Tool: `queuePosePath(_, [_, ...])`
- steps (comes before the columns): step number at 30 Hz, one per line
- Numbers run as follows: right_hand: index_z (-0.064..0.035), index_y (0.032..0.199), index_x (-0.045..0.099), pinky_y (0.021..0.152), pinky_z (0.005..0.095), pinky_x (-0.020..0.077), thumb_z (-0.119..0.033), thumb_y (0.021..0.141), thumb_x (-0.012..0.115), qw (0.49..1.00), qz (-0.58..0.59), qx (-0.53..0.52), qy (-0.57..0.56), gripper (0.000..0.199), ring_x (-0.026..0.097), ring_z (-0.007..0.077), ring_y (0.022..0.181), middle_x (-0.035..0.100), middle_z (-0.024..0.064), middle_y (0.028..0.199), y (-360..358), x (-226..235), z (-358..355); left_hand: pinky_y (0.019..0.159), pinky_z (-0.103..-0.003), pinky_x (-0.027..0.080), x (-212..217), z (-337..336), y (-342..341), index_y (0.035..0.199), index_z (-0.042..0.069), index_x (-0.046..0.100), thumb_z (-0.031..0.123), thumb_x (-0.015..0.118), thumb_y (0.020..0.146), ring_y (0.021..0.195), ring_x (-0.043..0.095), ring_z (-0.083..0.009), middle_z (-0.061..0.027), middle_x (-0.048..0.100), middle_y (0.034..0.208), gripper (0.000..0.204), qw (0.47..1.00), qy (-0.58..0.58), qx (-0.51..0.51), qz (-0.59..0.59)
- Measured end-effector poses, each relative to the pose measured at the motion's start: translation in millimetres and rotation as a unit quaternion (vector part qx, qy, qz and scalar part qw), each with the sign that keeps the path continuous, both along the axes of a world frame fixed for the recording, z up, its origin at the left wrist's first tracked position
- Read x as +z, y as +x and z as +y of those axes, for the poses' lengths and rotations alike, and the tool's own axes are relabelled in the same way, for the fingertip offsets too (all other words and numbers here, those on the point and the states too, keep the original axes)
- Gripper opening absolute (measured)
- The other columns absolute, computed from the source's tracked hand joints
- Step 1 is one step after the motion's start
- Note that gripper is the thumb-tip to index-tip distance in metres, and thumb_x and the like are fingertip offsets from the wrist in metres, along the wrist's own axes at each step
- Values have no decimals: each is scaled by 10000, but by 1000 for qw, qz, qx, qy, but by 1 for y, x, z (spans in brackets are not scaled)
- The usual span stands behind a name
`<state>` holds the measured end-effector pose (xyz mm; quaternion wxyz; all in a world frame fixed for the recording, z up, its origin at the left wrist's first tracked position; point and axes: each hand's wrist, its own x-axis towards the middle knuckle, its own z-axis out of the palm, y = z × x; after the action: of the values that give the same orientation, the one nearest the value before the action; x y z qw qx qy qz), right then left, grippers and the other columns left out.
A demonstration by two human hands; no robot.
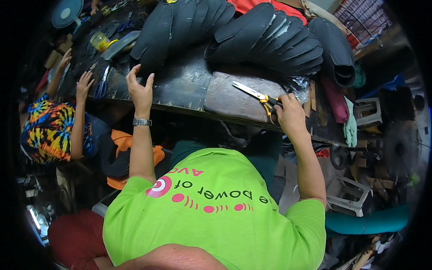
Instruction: The person repeatedly picks up black shoe uppers from a pile, uses shears to trim the edges, and places the trimmed pieces back on the pile. The person flips each shoe part to check the interior before trimming.
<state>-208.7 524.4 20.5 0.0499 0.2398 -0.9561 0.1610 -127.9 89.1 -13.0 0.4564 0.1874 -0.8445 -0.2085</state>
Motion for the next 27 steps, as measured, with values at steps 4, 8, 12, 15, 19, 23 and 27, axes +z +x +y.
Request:
queuePosePath(4, [-9, 1025, 605, 807, 477, 491, -191, 856, 717, 999, -41, -14, 16, 272, 623, 407, 941, 629, 203, 972, 9, 5, -4, 909, -388, 479, -3, -23, 0, 1160, 69, 631, 173, 815, 798, 1001, 633, -252, -90, 661, 1063, 418, 999, -14, 2, -36])
queuePosePath(8, [0, 1003, 603, 814, 483, 484, -186, 833, 728, 996, -86, -19, 14, 282, 615, 412, 948, 635, 208, 967, 12, 14, -1, 888, -374, 466, -1, -39, -10, 1082, 99, 697, 197, 847, 753, 908, 645, -204, -25, 672, 969, 375, 999, 30, -27, -37])
queuePosePath(12, [5, 963, 587, 827, 488, 472, -153, 809, 708, 995, -87, 19, 41, 252, 605, 420, 960, 631, 223, 952, 9, 16, 4, 733, -292, 509, -8, -53, -21, 1030, 58, 730, 138, 855, 743, 785, 632, -149, -20, 661, 876, 323, 991, 99, -84, 26])
queuePosePath(15, [10, 943, 576, 823, 495, 468, -119, 789, 686, 994, -90, 33, 60, 229, 604, 426, 947, 629, 228, 949, 4, 14, 3, 736, -257, 504, -15, -60, -24, 1023, 38, 727, 108, 844, 766, 782, 613, -114, 1, 641, 839, 291, 977, 169, -118, 53])
queuePosePath(19, [20, 903, 586, 815, 501, 470, -111, 761, 669, 993, -85, 40, 74, 211, 614, 430, 913, 643, 237, 928, -1, 14, 1, 798, -241, 499, -18, -66, -20, 1033, 15, 712, 98, 821, 810, 834, 614, -97, 15, 654, 873, 262, 952, 244, -157, 94])
queuePosePath(23, [32, 877, 625, 808, 498, 479, -123, 740, 670, 993, -99, 35, 58, 212, 630, 428, 884, 667, 248, 904, -3, 19, 1, 829, -235, 498, -11, -75, -5, 1055, 16, 698, 84, 797, 840, 913, 617, -84, -7, 684, 997, 246, 911, 330, -213, 123])
queuePosePath(27, [34, 894, 651, 808, 487, 487, -127, 727, 673, 991, -112, 27, 65, 233, 640, 424, 881, 674, 249, 900, -5, 23, -2, 817, -225, 499, -6, -76, 4, 1083, 22, 696, 51, 785, 848, 885, 612, -79, 17, 668, 969, 254, 949, 259, -180, 29])
